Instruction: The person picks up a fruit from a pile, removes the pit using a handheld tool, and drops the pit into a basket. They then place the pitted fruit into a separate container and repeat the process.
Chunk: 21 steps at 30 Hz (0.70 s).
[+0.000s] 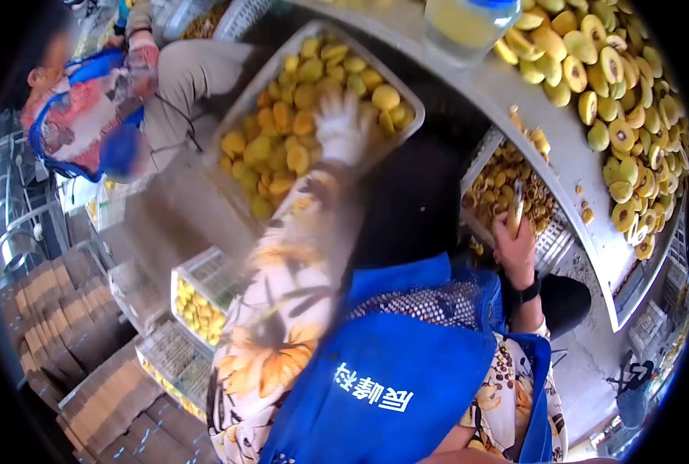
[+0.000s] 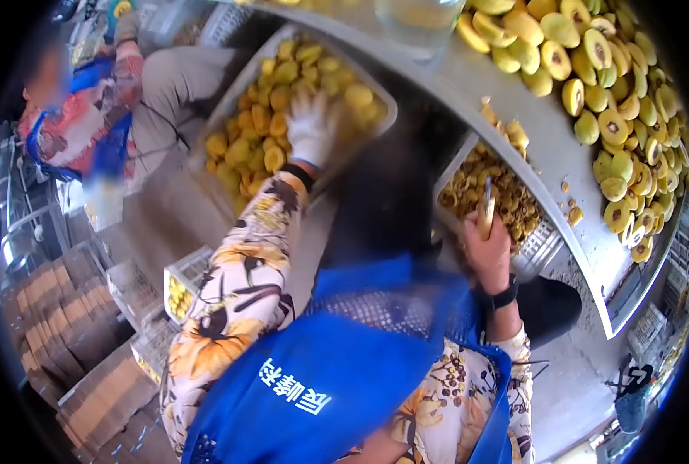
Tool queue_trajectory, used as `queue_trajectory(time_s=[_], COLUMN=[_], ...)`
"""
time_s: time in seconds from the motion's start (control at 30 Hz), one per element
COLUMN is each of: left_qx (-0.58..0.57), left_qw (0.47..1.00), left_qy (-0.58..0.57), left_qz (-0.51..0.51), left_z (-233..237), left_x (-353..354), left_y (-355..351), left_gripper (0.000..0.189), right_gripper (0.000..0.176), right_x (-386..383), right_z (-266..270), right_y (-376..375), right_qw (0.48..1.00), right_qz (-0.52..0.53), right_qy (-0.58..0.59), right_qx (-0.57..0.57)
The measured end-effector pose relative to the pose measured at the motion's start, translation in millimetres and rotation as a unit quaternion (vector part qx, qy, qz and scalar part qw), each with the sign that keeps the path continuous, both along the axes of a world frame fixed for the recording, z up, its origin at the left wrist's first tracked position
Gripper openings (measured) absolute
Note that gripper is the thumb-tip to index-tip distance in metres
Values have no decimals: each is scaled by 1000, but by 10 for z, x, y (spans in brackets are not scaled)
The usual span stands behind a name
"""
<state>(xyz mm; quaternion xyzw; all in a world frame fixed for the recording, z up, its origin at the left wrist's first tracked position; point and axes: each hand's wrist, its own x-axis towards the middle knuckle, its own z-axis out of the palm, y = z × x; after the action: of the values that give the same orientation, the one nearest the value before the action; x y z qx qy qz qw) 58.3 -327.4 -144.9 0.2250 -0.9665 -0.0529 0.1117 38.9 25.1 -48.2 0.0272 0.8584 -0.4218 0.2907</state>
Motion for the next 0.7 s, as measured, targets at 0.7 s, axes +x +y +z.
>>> queue_trajectory(time_s=[0.7], left_qx=[70], left_qw=[981], left_qy=[-150], left_qz=[-101], left_z=[-136], left_x=[-151], left_y=[248], left_gripper=[79], right_gripper=[33], right_x=[273], right_z=[146], right_y=[292], right_qw=[986], right_qz=[65], right_qy=[154], right_qx=[-15])
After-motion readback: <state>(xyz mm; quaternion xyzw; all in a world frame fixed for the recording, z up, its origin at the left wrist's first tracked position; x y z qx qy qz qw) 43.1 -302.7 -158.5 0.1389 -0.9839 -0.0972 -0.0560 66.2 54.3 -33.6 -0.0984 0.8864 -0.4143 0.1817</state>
